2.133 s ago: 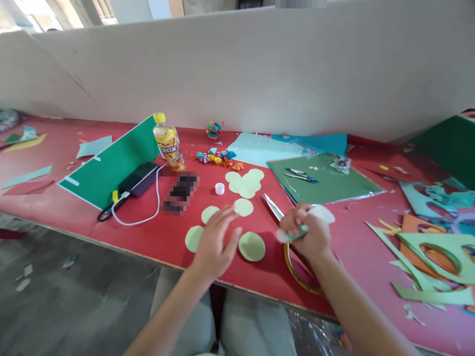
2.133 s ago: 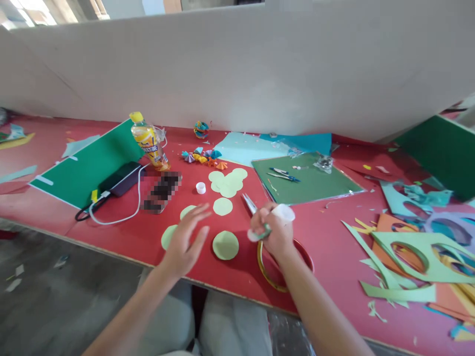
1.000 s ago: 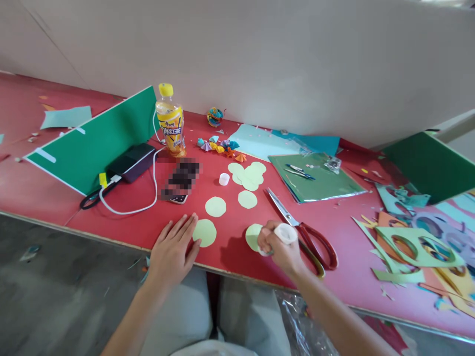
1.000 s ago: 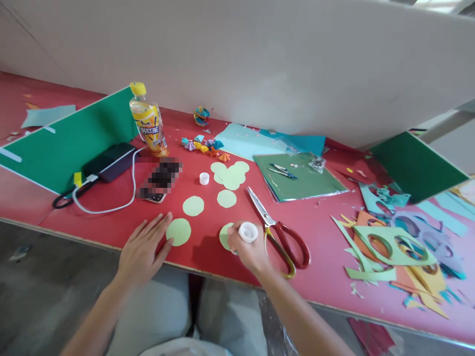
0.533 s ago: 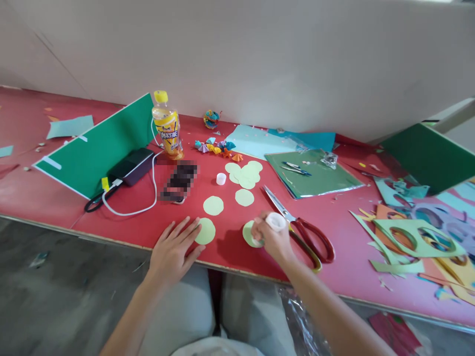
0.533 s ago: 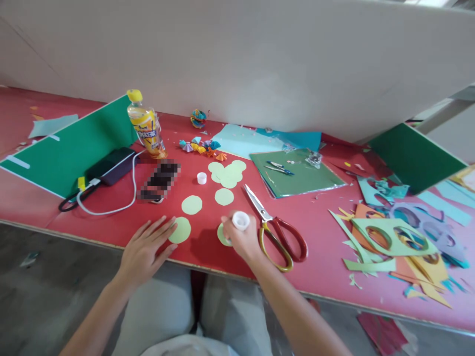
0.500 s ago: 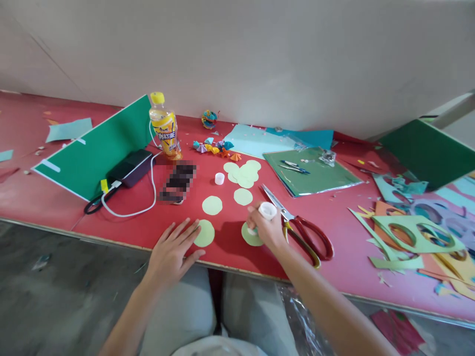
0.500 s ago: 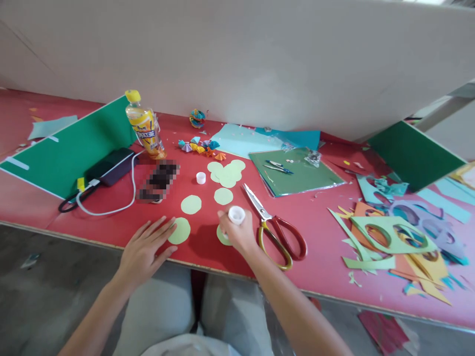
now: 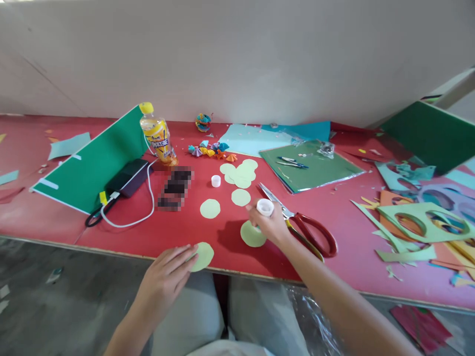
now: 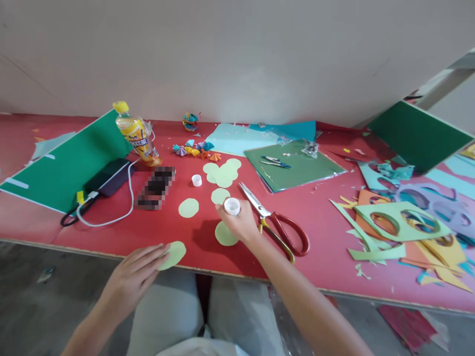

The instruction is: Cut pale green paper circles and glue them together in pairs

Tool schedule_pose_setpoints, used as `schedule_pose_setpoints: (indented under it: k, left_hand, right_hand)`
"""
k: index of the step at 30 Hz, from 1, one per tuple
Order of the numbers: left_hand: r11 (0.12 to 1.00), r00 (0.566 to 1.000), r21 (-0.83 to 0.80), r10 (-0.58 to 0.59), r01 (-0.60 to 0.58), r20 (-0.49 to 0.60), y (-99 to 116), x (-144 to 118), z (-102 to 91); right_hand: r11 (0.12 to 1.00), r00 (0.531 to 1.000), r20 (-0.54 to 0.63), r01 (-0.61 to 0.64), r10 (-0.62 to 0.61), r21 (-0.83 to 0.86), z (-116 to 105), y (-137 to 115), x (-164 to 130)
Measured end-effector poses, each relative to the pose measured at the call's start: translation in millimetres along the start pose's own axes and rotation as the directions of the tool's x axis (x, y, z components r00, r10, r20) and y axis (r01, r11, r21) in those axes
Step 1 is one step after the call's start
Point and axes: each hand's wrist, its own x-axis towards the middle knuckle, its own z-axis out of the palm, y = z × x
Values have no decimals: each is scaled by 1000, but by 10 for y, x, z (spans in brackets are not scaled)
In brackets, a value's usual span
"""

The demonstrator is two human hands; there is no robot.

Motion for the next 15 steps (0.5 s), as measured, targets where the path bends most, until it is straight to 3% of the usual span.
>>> schedule_pose_setpoints:
  k: [3, 6, 9, 11, 15]
  left_hand:
    - [997, 985, -24, -78, 75, -157, -19, 72, -27]
    - [992, 981, -28, -127, 124, -149, 1, 222, 52]
    - [993, 994, -44, -110, 108, -29, 65, 400, 169]
    - [996, 997, -46, -80, 80, 3, 98, 477, 228]
    - [997, 993, -25, -76, 75, -85, 110, 548, 270]
  right_hand:
    - [998, 995, 81, -54, 51, 41, -170, 29, 1]
    - [959, 985, 157, -118, 79, 259, -367, -14, -33]
    - [889, 998, 57, -50, 26, 456, -594, -132, 94]
    - [878, 1000, -7, 6, -3, 479, -782, -186, 276]
    - [866, 992, -123, 80, -21, 494, -1174, -106, 633]
